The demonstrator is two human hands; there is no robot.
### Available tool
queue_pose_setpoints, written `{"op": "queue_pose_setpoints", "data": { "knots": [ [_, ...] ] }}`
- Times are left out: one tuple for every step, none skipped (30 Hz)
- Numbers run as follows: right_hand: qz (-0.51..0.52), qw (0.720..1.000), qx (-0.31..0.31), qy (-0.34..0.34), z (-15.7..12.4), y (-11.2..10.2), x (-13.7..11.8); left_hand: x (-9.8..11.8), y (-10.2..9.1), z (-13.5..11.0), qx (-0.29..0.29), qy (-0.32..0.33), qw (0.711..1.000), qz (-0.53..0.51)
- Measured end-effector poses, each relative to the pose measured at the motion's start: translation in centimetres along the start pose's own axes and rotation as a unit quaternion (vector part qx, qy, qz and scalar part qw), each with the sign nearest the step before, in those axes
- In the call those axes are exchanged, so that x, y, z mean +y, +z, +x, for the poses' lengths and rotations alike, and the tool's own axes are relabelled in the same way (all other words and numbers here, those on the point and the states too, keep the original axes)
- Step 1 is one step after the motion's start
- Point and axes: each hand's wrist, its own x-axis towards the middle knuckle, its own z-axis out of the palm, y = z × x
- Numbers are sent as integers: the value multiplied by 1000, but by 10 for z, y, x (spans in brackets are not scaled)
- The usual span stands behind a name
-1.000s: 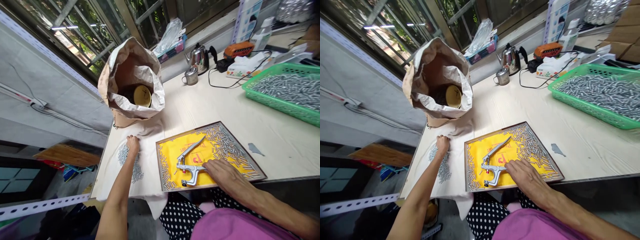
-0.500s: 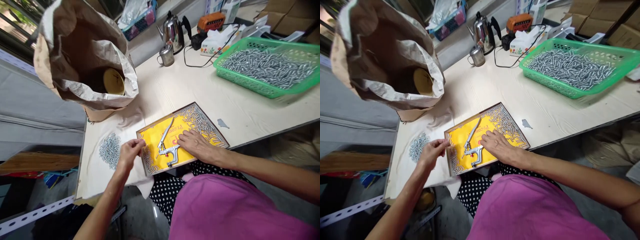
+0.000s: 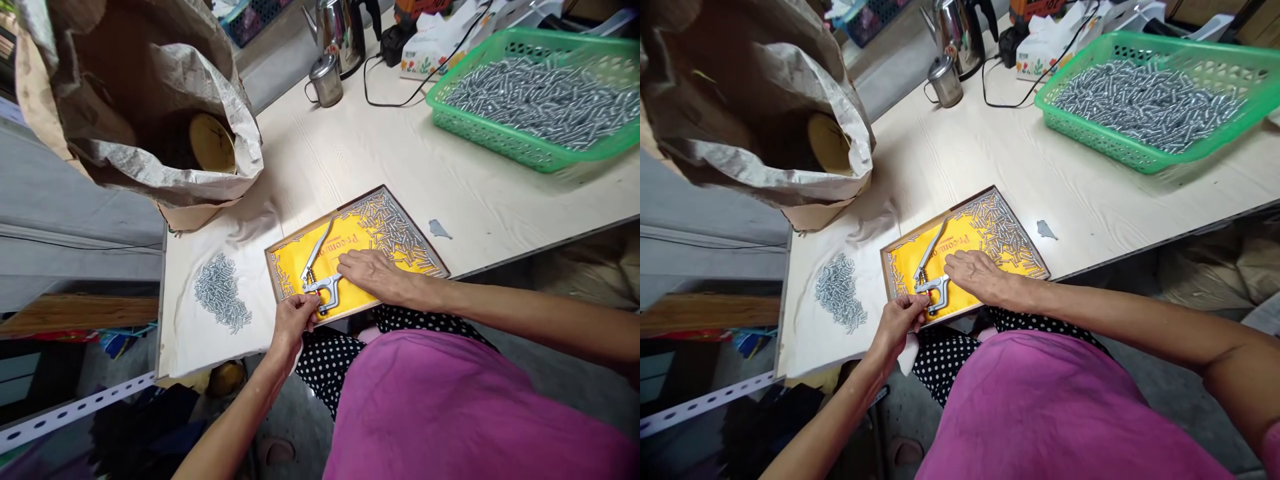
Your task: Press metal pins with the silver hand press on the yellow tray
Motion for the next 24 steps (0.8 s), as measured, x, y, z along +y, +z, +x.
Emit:
{"op": "queue_pose_setpoints", "data": {
  "knots": [
    [2,1000,6,1,0,2,0,0,0,0,-3,-1,1000,4],
    [3,1000,10,2,-1,4,0,0,1,0,-7,-1,1000,8],
    [4,1000,12,4,-1,6,1,1,1,0,-10,-1,1000,12],
    [5,1000,12,7,-2,8,1,1,1,0,-11,1,1000,14],
    [7,1000,10,8,-2,9,2,1,1,0,-10,3,1000,16],
    [9,1000,9,8,-3,11,2,1,1,0,-9,4,1000,19],
    [11,1000,8,9,-3,12,3,1,0,-1,-8,5,1000,23],
    [12,1000,9,10,-3,13,3,1,0,-1,-6,6,999,31],
    [12,1000,9,11,-3,13,2,1,0,-1,-5,7,999,40],
    [12,1000,9,13,-3,13,2,1,0,-1,-3,8,999,51],
    [10,1000,8,16,-3,12,0,2,-1,-1,-3,8,998,62],
    [6,1000,4,19,-3,11,-1,2,-1,-1,-5,7,997,73],
    [2,1000,-3,22,-3,10,-3,2,-1,0,-9,3,997,83],
    [-3,1000,-11,25,-2,8,-4,2,-2,1,-14,-2,996,90],
    [-8,999,-18,26,-1,5,-5,2,-2,2,-20,-9,995,96],
    [-15,999,-21,26,0,2,-6,2,-3,2,-25,-14,995,101],
    [-24,999,-21,25,2,-1,-5,2,-3,3,-29,-18,994,104],
    [-35,999,-17,23,4,-4,-3,2,-3,4,-31,-20,994,107],
    [-46,999,-9,19,7,-7,0,2,-3,4,-33,-20,993,109],
    [-58,998,0,12,11,-10,4,2,-3,4,-33,-20,993,111],
    [-67,998,8,2,15,-13,9,2,-3,4,-33,-20,993,113],
    [-73,997,14,-11,20,-15,15,3,-3,3,-32,-20,993,115],
    [-76,997,14,-25,25,-16,21,3,-2,3,-29,-22,993,117],
    [-77,996,8,-39,30,-17,27,3,-2,2,-27,-23,992,119]
  ]
}}
